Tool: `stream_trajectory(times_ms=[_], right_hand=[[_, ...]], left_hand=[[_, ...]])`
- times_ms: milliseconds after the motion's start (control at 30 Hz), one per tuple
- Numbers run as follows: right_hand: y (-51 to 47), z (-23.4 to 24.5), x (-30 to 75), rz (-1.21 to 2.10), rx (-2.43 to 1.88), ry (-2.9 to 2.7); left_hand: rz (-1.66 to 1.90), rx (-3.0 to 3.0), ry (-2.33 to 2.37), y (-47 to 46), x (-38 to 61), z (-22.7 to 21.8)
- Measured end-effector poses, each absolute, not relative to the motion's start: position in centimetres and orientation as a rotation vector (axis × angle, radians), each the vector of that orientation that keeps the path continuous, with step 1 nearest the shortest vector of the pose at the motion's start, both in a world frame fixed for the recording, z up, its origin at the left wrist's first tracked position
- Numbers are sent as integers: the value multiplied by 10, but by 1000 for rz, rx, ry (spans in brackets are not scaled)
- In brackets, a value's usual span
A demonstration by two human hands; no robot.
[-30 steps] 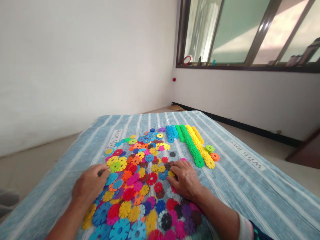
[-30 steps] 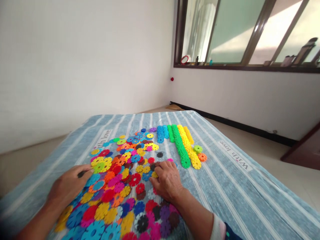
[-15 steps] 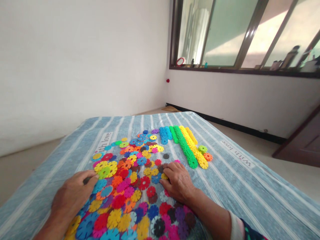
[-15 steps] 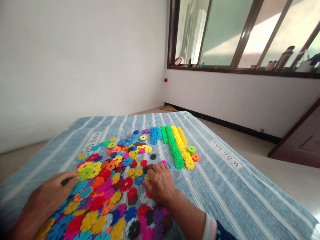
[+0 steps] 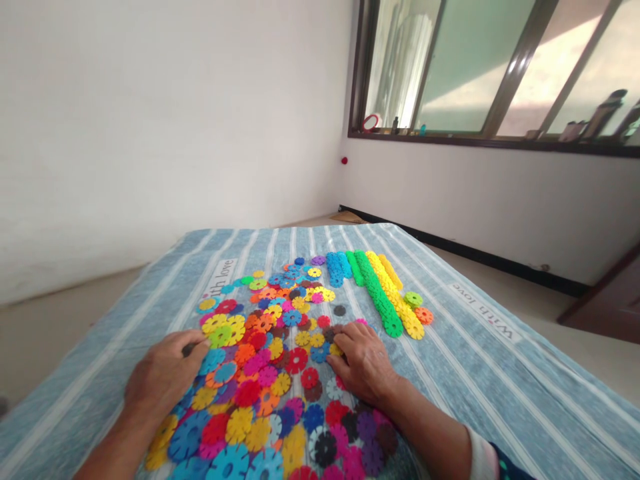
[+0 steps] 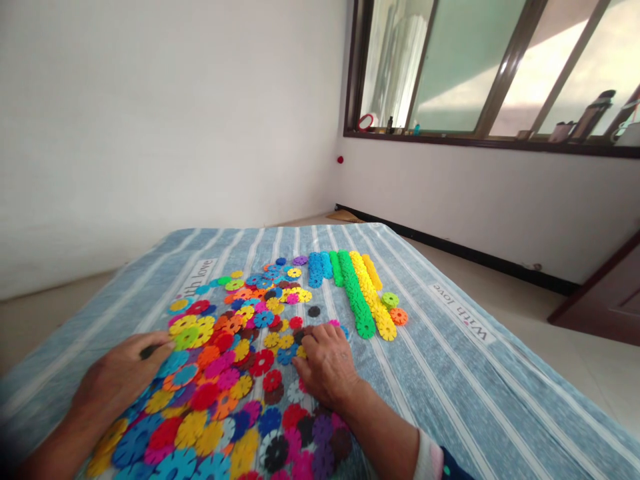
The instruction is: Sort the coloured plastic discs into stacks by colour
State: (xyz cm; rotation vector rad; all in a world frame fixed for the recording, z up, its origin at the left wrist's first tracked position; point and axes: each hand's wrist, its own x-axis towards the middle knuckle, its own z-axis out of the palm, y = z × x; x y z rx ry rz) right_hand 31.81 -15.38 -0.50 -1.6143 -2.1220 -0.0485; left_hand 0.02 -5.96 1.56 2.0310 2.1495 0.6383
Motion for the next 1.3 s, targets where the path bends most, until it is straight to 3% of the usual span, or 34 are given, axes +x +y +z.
stream_trajectory(times_ms=[867,1300], right_hand=[[-154,-15,323,-16,-1532,-2036],[-142,-24,344,156,-1510,-1647]], left_hand=[[688,2087,2152,-66,5,11],[698,2085,2163,-68,7,8]])
